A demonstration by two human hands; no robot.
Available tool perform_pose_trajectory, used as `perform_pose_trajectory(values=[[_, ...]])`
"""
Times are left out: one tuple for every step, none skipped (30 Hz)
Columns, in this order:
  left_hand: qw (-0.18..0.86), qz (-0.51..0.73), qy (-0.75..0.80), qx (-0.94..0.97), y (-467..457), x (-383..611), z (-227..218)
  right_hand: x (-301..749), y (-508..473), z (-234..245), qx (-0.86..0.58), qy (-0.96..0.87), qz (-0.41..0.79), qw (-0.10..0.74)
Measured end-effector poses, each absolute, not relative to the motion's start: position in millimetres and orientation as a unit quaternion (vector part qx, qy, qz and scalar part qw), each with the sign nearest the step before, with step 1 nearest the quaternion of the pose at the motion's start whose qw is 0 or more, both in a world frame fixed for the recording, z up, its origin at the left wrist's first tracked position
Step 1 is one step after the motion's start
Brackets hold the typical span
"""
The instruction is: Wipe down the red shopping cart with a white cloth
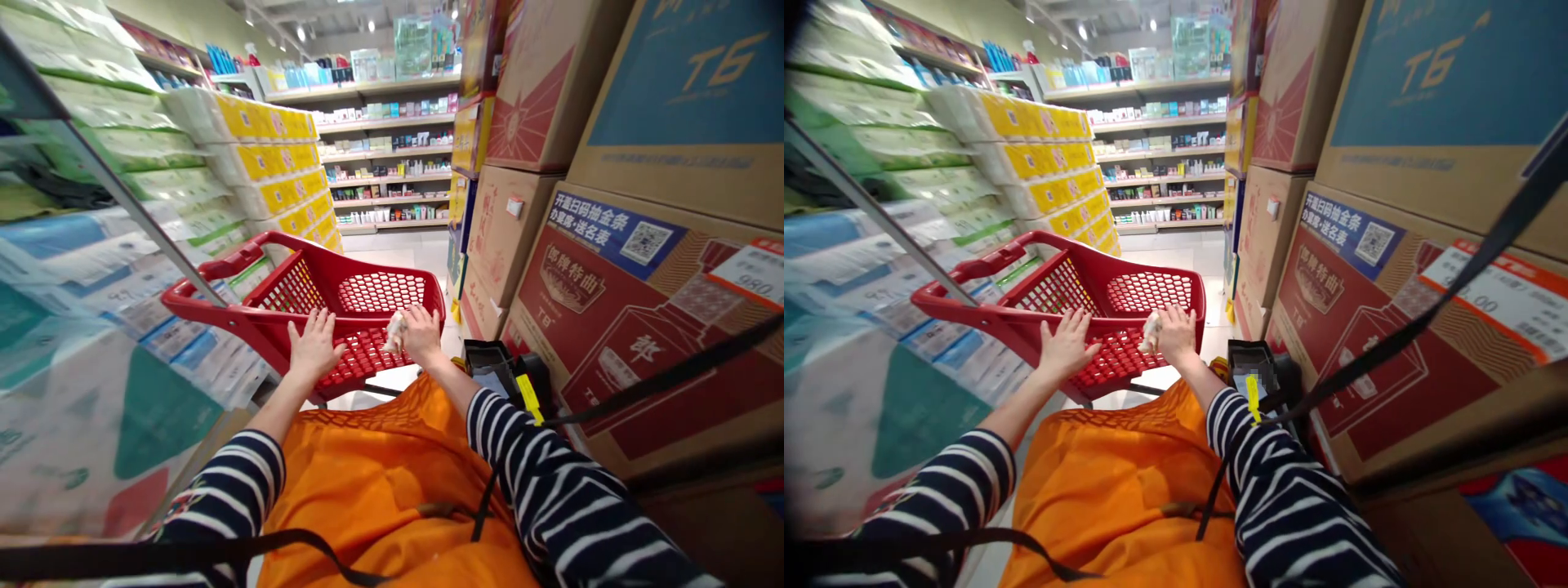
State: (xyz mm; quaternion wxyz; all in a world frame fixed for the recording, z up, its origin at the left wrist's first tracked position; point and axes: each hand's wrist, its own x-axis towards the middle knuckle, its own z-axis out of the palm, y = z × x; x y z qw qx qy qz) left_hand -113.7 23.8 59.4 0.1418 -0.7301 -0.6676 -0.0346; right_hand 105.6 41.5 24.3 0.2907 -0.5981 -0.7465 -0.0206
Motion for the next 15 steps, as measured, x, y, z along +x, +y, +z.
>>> perform_pose_trajectory(values=[[0.14, -0.035, -0.671, -0.727, 24, -112, 59, 100, 40, 25, -0.597, -0.747, -0.02, 0.292], [0.139, -0.034, -0.675, -0.724, 24, -110, 59, 90, 38, 25, -0.59, -0.751, -0.021, 0.295], [0.139, -0.034, -0.678, -0.721, 23, -109, 58, 78, 36, 26, -0.578, -0.759, -0.022, 0.299], [0.14, -0.033, -0.679, -0.72, 23, -109, 58, 66, 35, 27, -0.566, -0.766, -0.024, 0.303], [0.142, -0.032, -0.679, -0.72, 23, -109, 58, 53, 35, 28, -0.557, -0.772, -0.025, 0.306], [0.144, -0.031, -0.678, -0.72, 23, -110, 57, 43, 35, 29, -0.552, -0.775, -0.024, 0.306], [0.146, -0.03, -0.677, -0.721, 23, -110, 57, 35, 36, 30, -0.551, -0.778, -0.024, 0.303], [0.148, -0.029, -0.676, -0.722, 23, -111, 57, 31, 38, 31, -0.55, -0.78, -0.024, 0.298], [0.149, -0.029, -0.675, -0.722, 23, -112, 57, 32, 40, 31, -0.547, -0.784, -0.024, 0.293], [0.151, -0.029, -0.675, -0.722, 23, -113, 57, 36, 42, 30, -0.544, -0.787, -0.026, 0.29], [0.152, -0.029, -0.675, -0.721, 23, -114, 57, 44, 44, 29, -0.542, -0.787, -0.029, 0.291], [0.151, -0.03, -0.675, -0.721, 23, -114, 57, 55, 46, 28, -0.543, -0.785, -0.032, 0.296], [0.15, -0.03, -0.675, -0.721, 22, -114, 57, 69, 47, 26, -0.549, -0.778, -0.035, 0.304], [0.148, -0.031, -0.676, -0.722, 22, -114, 57, 84, 49, 24, -0.559, -0.766, -0.038, 0.314], [0.145, -0.031, -0.676, -0.722, 22, -113, 57, 99, 51, 22, -0.569, -0.754, -0.039, 0.325]])
